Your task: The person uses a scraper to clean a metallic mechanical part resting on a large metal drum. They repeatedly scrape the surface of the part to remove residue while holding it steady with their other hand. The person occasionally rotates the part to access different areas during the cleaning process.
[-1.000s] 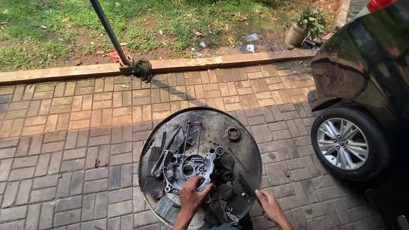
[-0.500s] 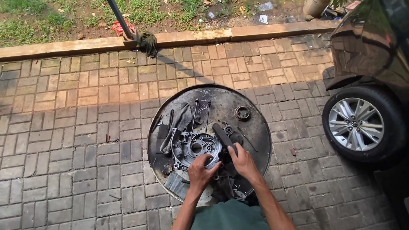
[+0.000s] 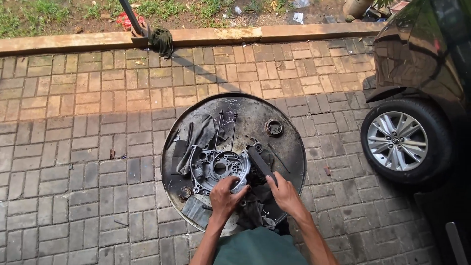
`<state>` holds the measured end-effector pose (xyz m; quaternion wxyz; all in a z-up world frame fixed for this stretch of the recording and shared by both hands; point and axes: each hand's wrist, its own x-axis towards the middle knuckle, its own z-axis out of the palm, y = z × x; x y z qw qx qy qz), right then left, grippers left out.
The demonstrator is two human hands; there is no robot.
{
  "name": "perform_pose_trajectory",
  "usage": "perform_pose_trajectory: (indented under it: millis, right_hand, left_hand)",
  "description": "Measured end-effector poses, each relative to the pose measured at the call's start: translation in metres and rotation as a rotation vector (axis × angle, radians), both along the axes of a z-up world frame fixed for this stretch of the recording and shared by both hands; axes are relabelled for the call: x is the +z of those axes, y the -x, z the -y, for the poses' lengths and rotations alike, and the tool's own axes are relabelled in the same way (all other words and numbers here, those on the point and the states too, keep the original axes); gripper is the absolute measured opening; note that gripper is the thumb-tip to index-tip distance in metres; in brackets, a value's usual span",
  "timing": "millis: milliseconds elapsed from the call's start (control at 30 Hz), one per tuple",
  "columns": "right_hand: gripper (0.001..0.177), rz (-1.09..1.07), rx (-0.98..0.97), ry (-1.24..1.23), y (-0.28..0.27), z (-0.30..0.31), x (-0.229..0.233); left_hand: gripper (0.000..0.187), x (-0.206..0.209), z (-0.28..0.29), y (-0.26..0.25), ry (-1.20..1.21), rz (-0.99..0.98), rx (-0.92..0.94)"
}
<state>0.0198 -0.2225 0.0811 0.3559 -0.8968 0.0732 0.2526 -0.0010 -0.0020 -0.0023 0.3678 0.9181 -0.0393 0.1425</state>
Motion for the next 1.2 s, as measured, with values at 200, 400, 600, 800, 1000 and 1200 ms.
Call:
perform_pose_trajectory:
  millis: [200, 400, 600, 800, 1000, 1200]
  right_hand:
    - [0.048, 0.06, -0.018, 0.009, -0.022, -0.006, -0.008]
    - [0.046, 0.074, 0.076, 0.046, -0.089, -0.006, -0.034]
    - [0.049, 0.128, -0.026, 0.043, -0.052, 0.006, -0.039]
    - [0.085, 0.018, -0.173, -0.007, -0.024, 0.014, 0.005]
    - [0.07, 0.123, 0.06, -0.009, -0.03, -0.018, 0.03]
    - [0.058, 0.163, 0.137, 0.035, -0.066, -0.037, 0.009]
  left_hand:
    - [0.043, 0.002, 0.001, 0.0, 0.001, -0.016, -0.011]
    - [0.041, 0.003, 0.0, 0.001, 0.018, -0.059, -0.008]
    - [0.042, 0.0, -0.001, 0.002, 0.003, -0.036, -0.006]
    - [0.043, -0.008, 0.0, 0.0, -0.018, -0.025, 0.001]
    - [0.042, 0.001, 0.001, -0.001, -0.012, 0.002, -0.007]
    - [0.042, 0.004, 0.001, 0.0, 0.004, -0.027, -0.008]
